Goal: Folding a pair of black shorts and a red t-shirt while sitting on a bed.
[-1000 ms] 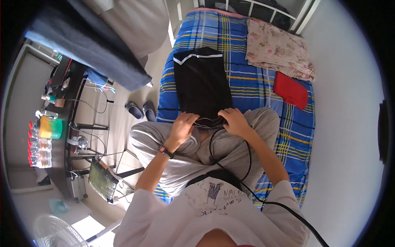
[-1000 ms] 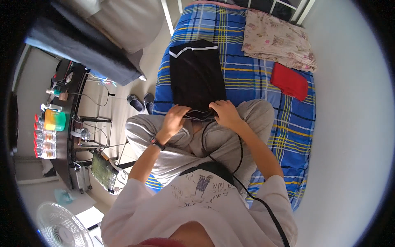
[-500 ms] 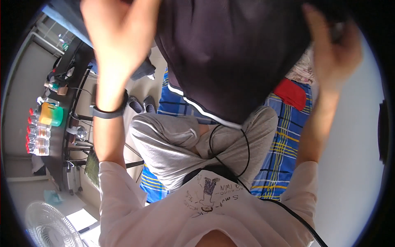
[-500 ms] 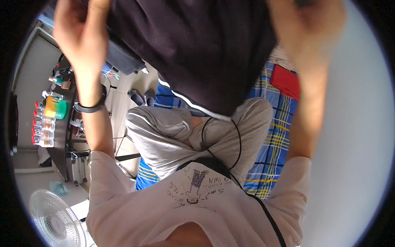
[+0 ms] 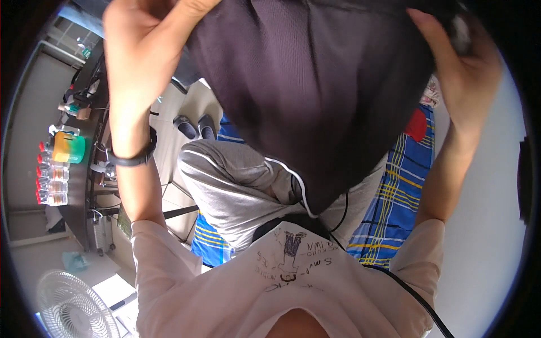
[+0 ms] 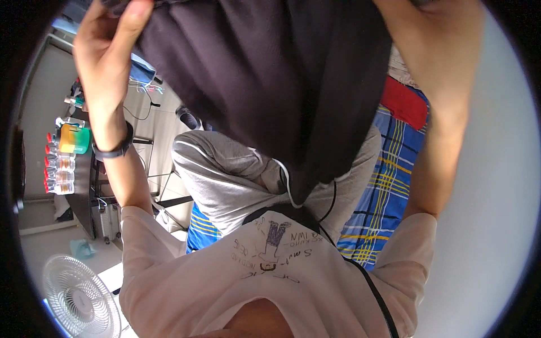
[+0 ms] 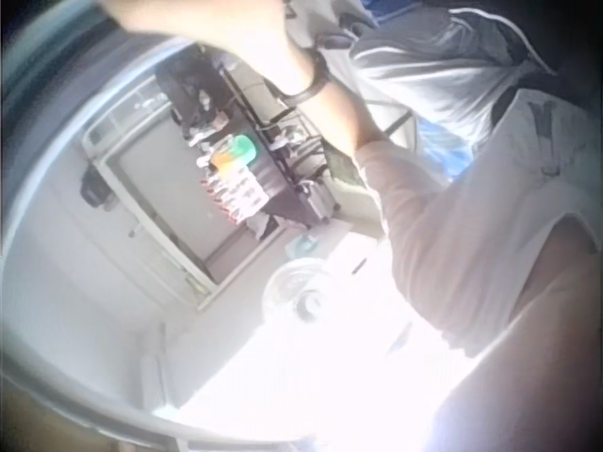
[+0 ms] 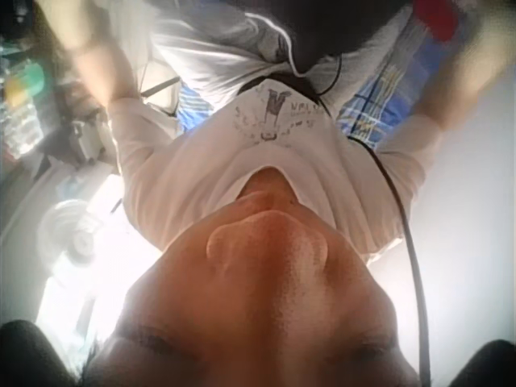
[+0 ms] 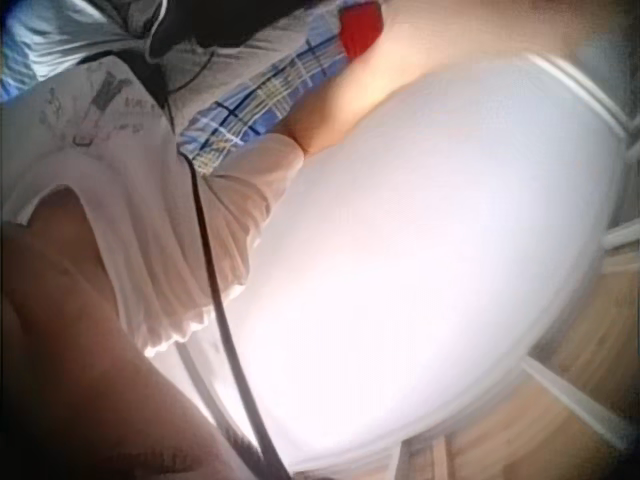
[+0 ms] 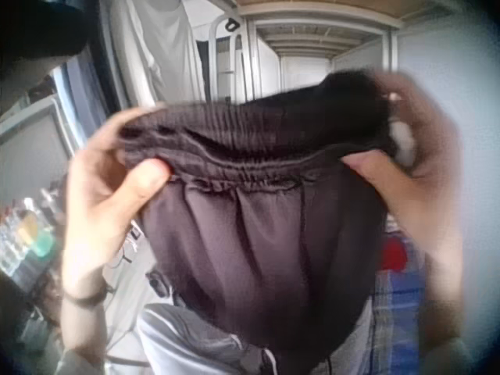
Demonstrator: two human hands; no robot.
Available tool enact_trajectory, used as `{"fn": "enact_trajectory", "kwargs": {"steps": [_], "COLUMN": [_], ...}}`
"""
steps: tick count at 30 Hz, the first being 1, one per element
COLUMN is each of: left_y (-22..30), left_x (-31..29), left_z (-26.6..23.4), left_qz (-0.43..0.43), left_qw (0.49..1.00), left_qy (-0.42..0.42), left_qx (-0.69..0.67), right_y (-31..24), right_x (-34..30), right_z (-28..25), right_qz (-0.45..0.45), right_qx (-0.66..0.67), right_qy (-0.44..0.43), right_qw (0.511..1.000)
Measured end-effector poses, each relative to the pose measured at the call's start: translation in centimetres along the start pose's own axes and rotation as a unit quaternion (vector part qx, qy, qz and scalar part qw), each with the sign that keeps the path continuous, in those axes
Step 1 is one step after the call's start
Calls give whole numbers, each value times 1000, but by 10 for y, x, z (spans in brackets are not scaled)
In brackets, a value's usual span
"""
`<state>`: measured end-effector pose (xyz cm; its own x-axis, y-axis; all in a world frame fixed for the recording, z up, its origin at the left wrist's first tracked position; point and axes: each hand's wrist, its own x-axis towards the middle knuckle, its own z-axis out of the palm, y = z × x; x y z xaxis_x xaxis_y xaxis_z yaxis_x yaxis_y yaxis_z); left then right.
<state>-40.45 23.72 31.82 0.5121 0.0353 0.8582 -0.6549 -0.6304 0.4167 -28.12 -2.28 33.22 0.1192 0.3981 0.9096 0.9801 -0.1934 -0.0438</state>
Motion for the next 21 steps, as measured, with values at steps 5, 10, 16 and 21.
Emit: {"fn": "enact_trajectory", "kwargs": {"steps": [5,10,16,21], "left_y": [-7,27,72,41], "left_x": [-34,-92,-114,-82], "left_z": [-3,-14,-4,-20], "left_qz": [-105,41,89,40], "left_qw": [993,986,975,996], "left_qy": [-25,-146,-156,-77], "left_qx": [44,66,-128,-8], "right_y": [37,-13,-48,-24], "right_x": [-41,-87,-86,-60], "right_z": [19,-8,-52,-24], "right_qz": [49,91,66,105], "right_qx": [110,233,393,251], "right_qy": [-56,-114,-268,-159], "right_qw": [991,961,877,949]}}
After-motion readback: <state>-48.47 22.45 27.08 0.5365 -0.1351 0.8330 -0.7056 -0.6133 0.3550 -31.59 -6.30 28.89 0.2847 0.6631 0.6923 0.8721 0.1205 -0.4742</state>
